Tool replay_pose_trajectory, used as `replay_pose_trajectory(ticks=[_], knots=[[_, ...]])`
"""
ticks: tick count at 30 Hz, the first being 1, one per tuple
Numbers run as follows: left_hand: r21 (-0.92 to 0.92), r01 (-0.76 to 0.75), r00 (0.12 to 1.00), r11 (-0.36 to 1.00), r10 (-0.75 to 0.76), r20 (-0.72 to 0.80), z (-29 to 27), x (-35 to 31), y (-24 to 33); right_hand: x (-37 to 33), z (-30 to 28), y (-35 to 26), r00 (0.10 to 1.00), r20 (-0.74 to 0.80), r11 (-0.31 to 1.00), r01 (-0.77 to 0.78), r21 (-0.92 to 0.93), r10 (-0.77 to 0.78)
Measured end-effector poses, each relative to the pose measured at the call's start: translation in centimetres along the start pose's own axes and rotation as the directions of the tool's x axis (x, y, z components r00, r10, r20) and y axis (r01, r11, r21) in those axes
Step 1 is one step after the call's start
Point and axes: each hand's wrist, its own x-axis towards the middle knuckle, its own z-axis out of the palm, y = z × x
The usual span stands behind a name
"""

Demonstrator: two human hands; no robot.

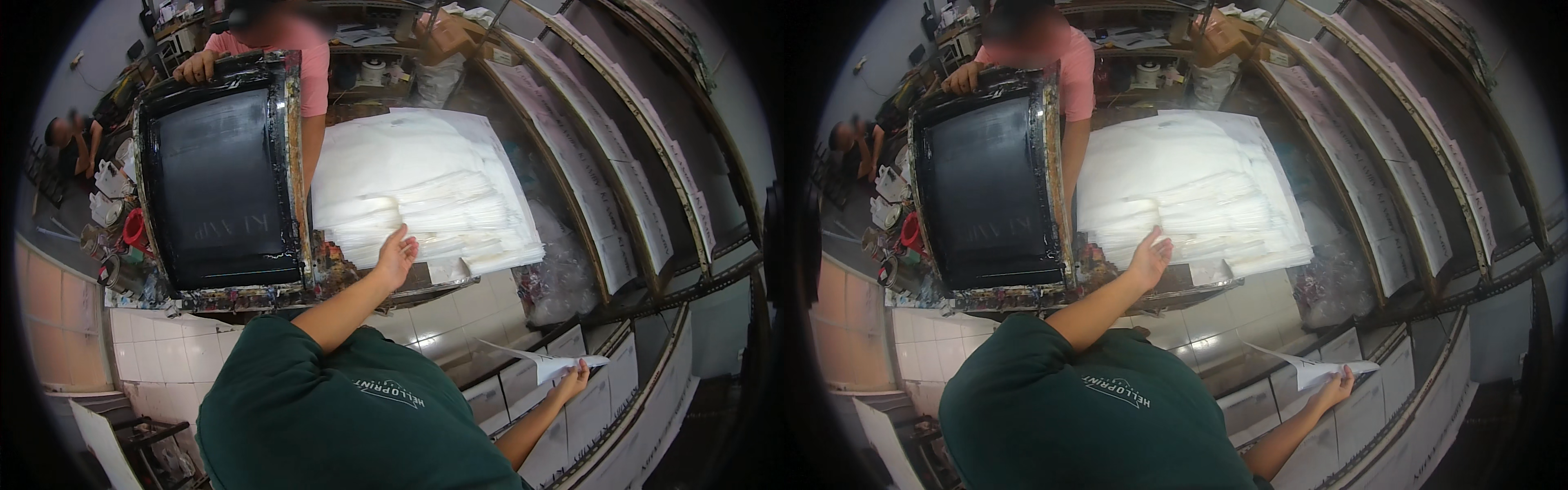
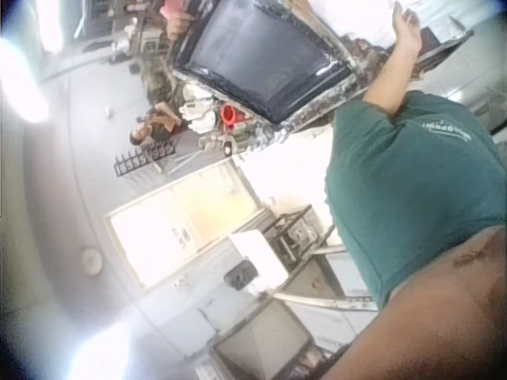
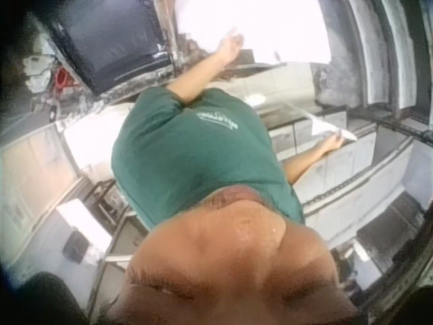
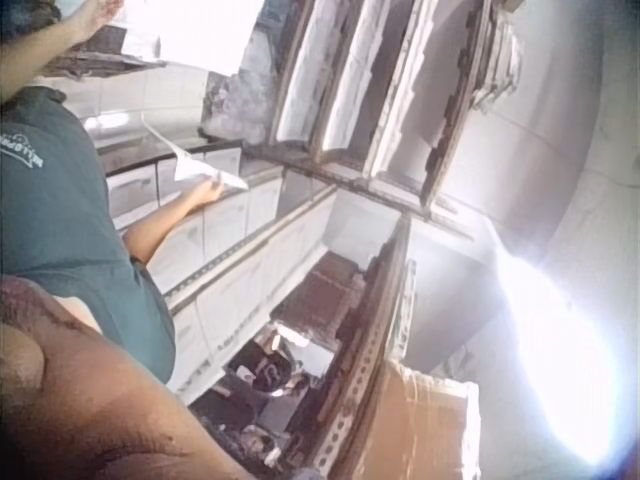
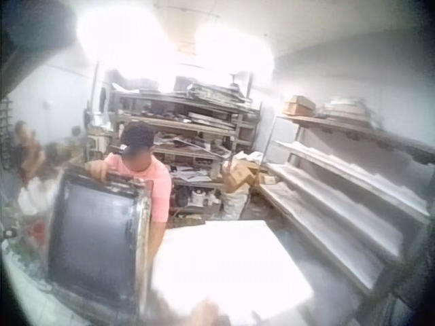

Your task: The person repeatedly picks up printed white sheets from a nearby rack and places them onto a growing stack on the work table. The person handles the sheets one at a time, aligning them before stacking. Another person is visible in the background working at a screen printing station.

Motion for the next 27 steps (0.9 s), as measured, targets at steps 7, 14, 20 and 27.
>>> replay_pose_trajectory(ticks=[7, 14, 20, 27], knots=[[-0.163, -0.146, 0.987, 0.976, 0.132, -0.093, -1.8, 1.8, 2.6, -0.1, 0.6, 0.1, 0.998, 0.060, 0.999, 0.033, 0.031, -0.035], [-0.302, -0.268, 0.957, 0.915, 0.218, -0.189, -3.2, 5.9, 4.2, -1.8, 2.3, -1.4, 0.993, 0.109, 0.999, 0.036, 0.015, -0.037], [-0.384, -0.375, 0.900, 0.844, 0.232, -0.370, -0.9, 16.4, 4.0, -4.1, 3.4, -3.2, 0.989, 0.132, 0.997, 0.071, -0.026, -0.067], [0.275, -0.439, 0.897, 0.855, 0.437, 0.071, 5.0, 25.4, -1.6, -3.2, 4.6, -11.6, 0.903, 0.201, 0.855, 0.425, -0.296, -0.379]])
